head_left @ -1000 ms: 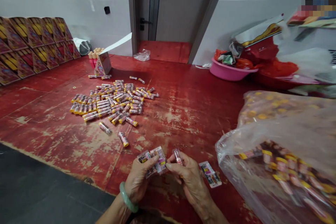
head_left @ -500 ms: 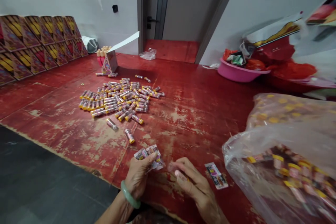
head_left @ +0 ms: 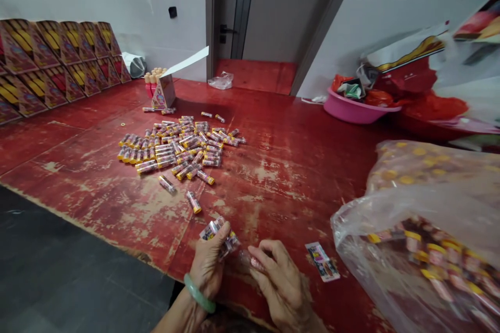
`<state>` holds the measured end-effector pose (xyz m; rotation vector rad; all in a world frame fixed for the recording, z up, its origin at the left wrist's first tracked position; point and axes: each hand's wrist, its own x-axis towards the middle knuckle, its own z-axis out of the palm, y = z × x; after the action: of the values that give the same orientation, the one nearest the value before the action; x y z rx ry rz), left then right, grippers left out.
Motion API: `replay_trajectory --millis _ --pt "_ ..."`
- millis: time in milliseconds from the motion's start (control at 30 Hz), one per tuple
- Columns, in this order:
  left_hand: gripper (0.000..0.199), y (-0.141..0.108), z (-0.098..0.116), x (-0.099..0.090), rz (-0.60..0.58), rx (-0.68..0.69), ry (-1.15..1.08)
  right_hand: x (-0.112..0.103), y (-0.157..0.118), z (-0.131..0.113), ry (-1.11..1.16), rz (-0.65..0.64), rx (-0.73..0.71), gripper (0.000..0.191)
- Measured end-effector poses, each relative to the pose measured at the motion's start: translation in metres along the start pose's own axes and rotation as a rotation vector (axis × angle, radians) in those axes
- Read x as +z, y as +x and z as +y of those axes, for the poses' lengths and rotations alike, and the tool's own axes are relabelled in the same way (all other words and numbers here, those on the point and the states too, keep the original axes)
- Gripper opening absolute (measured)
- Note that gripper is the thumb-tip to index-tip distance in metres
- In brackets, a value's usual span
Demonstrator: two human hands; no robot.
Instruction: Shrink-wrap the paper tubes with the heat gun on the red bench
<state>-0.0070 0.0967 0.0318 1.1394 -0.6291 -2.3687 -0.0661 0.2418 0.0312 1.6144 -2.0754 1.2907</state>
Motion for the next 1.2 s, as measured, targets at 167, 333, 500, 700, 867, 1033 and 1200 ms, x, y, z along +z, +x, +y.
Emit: replay_trajectory --millis 167,333,500,700,867,1033,1200 --pt "0.061 -0.001 -0.002 0.005 0.000 -0.048 -0.031 0.006 0.000 0.004 -0.029 0.026 -0.036 0.036" --pt "0.063 0.001 -0.005 0.008 0.025 -0.095 -0.091 0.008 -0.002 0.008 -0.252 0.035 -0.135 0.036" --pt "0.060 0.004 -0.016 0.007 -0.028 -0.038 -0.055 0.007 0.005 0.003 -0.348 0.129 -0.185 0.021" --pt "0.050 0.003 -0.023 0.001 -0.154 0.019 0.102 0.013 0.002 0.000 -0.554 0.213 -0.241 0.014" --pt "0.043 0.002 -0.025 -0.003 -0.266 0.008 0.183 0.020 0.001 0.000 -0.621 0.211 -0.270 0.012" --pt "0.034 -0.003 -0.013 0.001 -0.336 -0.030 0.138 -0.001 0.012 0.000 -0.153 0.083 0.052 0.032" --pt "0.037 -0.005 -0.002 0.004 -0.375 -0.064 0.132 -0.029 0.013 0.004 0.078 -0.011 0.133 0.037"
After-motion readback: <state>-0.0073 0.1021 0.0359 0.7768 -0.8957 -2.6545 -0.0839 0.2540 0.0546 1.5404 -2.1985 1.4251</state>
